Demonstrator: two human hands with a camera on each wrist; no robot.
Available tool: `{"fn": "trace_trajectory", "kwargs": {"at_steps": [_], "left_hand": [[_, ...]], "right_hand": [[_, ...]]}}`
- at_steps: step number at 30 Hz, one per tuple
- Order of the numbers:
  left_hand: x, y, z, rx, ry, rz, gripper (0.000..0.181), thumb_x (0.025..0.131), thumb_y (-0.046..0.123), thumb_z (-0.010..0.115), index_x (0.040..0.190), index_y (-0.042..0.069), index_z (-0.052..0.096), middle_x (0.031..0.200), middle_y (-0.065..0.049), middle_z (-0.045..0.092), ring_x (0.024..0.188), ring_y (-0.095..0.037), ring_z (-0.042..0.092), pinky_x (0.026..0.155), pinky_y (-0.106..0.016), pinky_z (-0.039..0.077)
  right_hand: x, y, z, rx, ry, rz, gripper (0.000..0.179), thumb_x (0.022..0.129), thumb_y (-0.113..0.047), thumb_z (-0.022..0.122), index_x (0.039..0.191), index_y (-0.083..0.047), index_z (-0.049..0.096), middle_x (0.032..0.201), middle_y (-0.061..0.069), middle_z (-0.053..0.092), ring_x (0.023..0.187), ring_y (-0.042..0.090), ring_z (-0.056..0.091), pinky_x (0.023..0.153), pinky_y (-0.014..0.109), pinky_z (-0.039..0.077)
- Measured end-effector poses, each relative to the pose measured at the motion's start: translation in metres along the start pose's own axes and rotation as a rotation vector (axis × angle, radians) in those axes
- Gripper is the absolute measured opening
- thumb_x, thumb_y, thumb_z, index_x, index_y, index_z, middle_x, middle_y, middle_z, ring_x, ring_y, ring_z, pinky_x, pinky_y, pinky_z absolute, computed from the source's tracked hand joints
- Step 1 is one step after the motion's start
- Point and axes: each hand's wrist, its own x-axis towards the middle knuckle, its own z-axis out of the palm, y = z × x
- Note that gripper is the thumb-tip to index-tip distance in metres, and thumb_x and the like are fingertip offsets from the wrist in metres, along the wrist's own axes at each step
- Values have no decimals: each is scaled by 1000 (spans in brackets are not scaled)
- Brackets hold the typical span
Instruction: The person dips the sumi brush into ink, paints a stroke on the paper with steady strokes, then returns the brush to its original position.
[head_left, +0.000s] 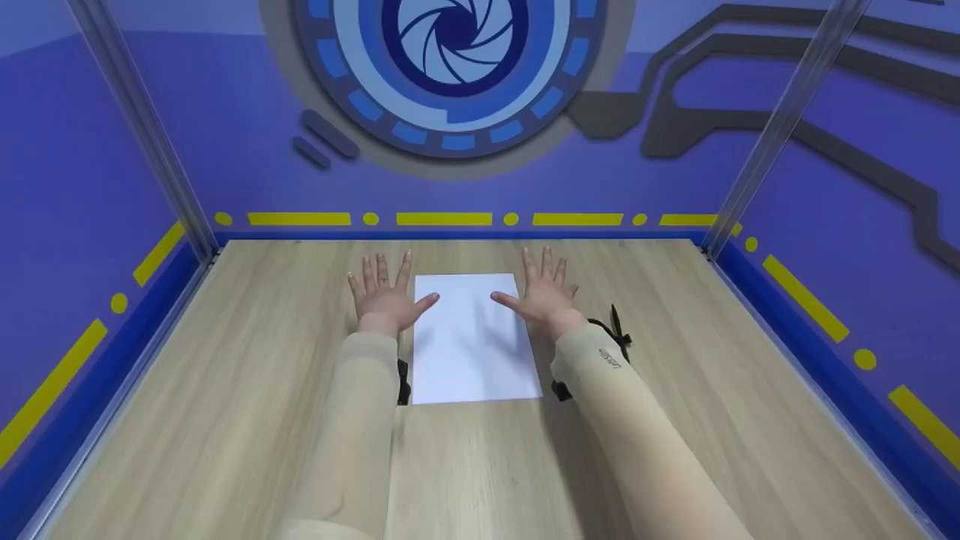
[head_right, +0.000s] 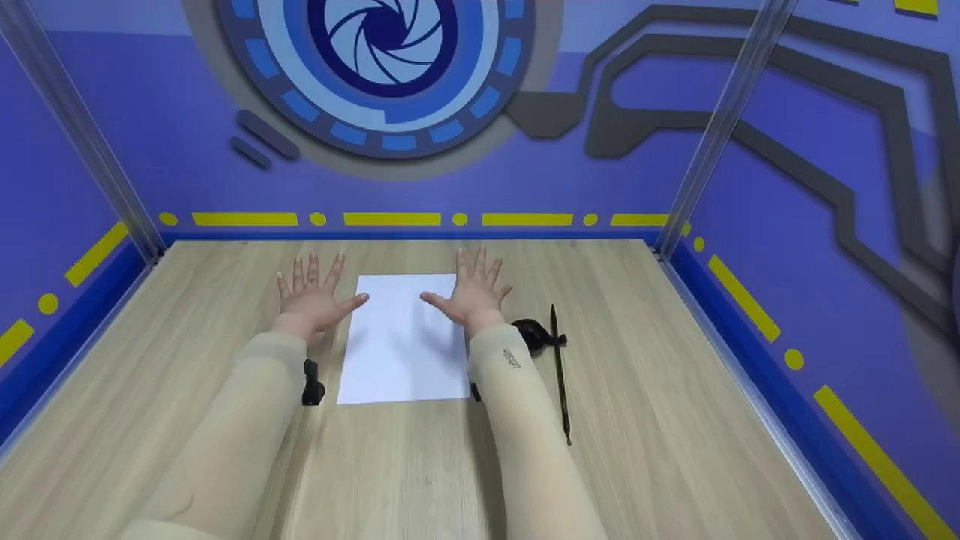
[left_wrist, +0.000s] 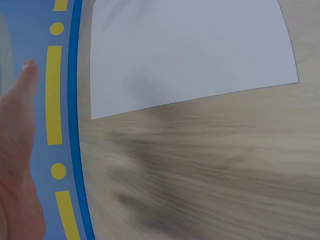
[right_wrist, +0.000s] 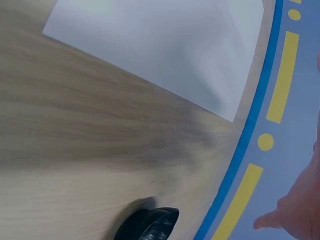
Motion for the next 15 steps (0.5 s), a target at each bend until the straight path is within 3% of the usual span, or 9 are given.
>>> {"fn": "trace_trajectory", "kwargs": {"at_steps": [5,10,15], "left_hand": [[3,0,3,-32,-13,8,97,96,80,34,164,31,-13,170,-21,-21,158,-43,-23,127,-70,-10],[2,-2,6,-161,-30,27,96,97,78,35,164,30,-14,170,-19,-22,158,-42,-24,126,-70,-12],[2,-5,11,-259,-38,53,98,93,84,32,163,34,-15,172,-17,-20,158,-39,-24,127,-67,-14]], "right_hand": [[-2,2,1,138,6,9,116,84,-84,55,167,-28,-4,173,14,-20,158,47,-18,121,81,3],[-5,8,3,303,1,22,112,87,-82,53,167,-28,-3,173,10,-20,159,43,-17,124,77,1],[-7,17,5,467,30,9,105,90,-78,53,167,-29,1,175,8,-13,162,38,-9,128,70,7]]}}
